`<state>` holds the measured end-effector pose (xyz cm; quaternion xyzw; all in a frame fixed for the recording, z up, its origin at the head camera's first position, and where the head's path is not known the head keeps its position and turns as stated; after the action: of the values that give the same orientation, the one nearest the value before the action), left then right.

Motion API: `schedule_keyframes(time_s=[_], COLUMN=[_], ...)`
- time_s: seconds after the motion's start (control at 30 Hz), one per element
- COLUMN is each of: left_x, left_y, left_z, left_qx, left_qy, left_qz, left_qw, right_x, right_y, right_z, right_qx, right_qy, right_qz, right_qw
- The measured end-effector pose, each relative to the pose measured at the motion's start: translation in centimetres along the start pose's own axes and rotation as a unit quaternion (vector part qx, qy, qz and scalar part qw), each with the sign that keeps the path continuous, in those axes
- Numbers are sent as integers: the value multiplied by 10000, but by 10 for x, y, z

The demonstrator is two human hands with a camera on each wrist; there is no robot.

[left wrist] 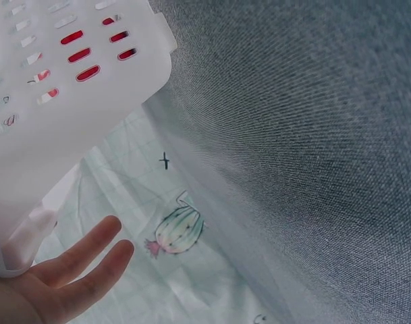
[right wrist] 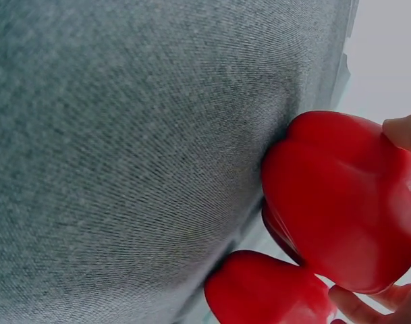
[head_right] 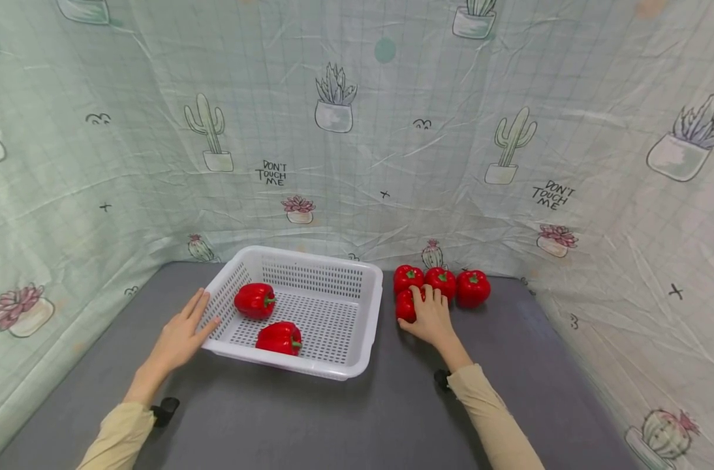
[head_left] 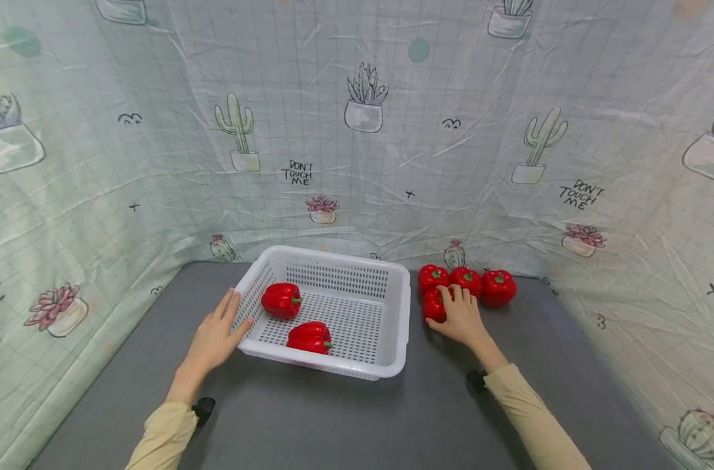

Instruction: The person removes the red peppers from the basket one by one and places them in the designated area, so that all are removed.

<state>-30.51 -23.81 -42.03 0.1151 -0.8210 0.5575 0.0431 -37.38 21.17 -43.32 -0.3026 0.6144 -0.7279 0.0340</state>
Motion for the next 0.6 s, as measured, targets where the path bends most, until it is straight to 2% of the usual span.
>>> schedule_keyframes(time_s=[0.6], left_x=[1], left_y=[1], left_z=[1], left_qx=[-9], left_qy=[-27], left_qz=[-17], left_qw=[10000], right_x=[1], right_y=[-1], right_z=[2], right_qx=[46], right_qy=[63], right_qz=[281], right_qw=[9996])
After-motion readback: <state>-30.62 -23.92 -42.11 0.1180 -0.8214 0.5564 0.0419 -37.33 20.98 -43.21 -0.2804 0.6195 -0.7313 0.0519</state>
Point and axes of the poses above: each hand's wrist, its own x-axis towards the middle knuckle, its own y-axis out of the palm, z = x × y, the point moved 7 cm from there along x, towards the middle knuckle, and after that the axes turned 11 degrees about -y, right-handed, at the moved point
